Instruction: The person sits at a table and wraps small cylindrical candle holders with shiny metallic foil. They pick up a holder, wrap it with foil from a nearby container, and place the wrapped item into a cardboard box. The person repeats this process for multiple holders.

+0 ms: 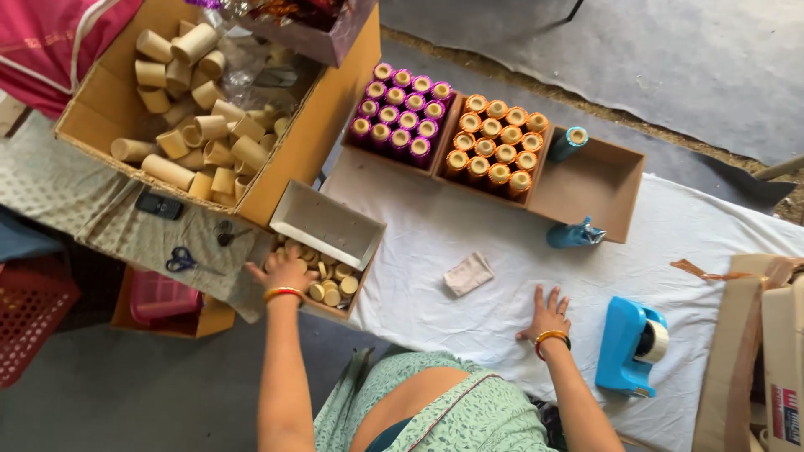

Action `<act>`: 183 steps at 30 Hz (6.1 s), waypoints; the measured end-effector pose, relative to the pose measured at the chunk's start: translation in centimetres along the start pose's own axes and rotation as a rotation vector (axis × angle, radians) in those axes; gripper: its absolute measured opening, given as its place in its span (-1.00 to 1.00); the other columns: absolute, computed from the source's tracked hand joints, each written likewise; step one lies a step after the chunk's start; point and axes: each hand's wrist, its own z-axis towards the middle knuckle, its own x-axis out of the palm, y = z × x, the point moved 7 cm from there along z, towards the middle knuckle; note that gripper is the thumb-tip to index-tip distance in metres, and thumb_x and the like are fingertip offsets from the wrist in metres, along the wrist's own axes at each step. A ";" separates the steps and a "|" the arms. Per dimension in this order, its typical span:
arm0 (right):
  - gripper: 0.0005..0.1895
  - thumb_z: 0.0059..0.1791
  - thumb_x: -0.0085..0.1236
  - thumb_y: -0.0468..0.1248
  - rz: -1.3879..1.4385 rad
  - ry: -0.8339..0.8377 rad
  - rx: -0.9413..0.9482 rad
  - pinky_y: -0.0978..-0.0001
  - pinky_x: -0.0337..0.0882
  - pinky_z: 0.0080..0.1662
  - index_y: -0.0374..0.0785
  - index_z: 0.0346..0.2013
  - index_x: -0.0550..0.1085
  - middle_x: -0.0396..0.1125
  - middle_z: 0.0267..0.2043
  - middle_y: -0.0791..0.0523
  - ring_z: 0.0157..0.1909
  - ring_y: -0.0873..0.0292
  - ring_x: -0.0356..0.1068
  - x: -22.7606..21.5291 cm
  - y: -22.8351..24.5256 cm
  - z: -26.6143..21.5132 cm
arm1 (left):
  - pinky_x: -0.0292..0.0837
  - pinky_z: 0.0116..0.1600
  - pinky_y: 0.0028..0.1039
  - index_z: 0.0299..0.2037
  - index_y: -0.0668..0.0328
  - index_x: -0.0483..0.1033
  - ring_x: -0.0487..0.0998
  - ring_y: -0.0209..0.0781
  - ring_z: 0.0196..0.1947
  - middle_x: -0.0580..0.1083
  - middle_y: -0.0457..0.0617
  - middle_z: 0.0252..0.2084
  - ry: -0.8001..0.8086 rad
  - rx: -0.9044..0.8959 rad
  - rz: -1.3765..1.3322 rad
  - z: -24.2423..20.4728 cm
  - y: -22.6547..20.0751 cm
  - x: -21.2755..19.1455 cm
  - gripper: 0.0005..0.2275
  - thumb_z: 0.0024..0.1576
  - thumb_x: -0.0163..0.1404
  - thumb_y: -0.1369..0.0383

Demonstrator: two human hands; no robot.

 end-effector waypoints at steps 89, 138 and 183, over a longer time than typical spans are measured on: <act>-0.20 -0.16 0.36 -0.29 0.726 -1.033 -0.593 0.10 0.31 0.26 -0.25 0.36 0.29 0.34 0.21 -0.06 0.24 -0.11 0.31 -16.5 1.5 -12.5 | 0.28 0.09 0.04 0.04 -0.06 0.48 0.34 0.13 0.13 0.36 0.04 0.07 -0.582 0.314 -0.073 -8.8 -8.3 8.9 -0.64 0.10 0.03 0.06; 0.06 -0.15 0.24 0.21 0.423 -0.302 0.091 -0.35 -0.35 0.42 0.36 0.50 -0.13 -0.56 0.64 0.23 0.64 0.12 -0.56 5.8 -6.3 -3.2 | 0.19 0.24 -0.03 0.25 -0.07 0.35 0.30 0.05 0.24 0.36 0.02 0.24 -0.372 0.970 -0.361 -11.3 -38.0 10.7 -0.36 -0.10 0.31 0.30; 0.06 -0.28 0.44 0.07 0.388 -0.375 0.014 -0.02 -0.07 0.41 0.26 0.44 0.11 -0.16 0.57 0.17 0.58 0.09 -0.22 2.1 -0.5 -2.9 | 0.44 0.05 -0.22 0.13 0.11 0.44 0.45 0.11 -0.03 0.40 0.09 -0.07 -0.042 1.150 -0.493 -13.8 -40.6 10.9 -0.45 -0.14 0.21 0.55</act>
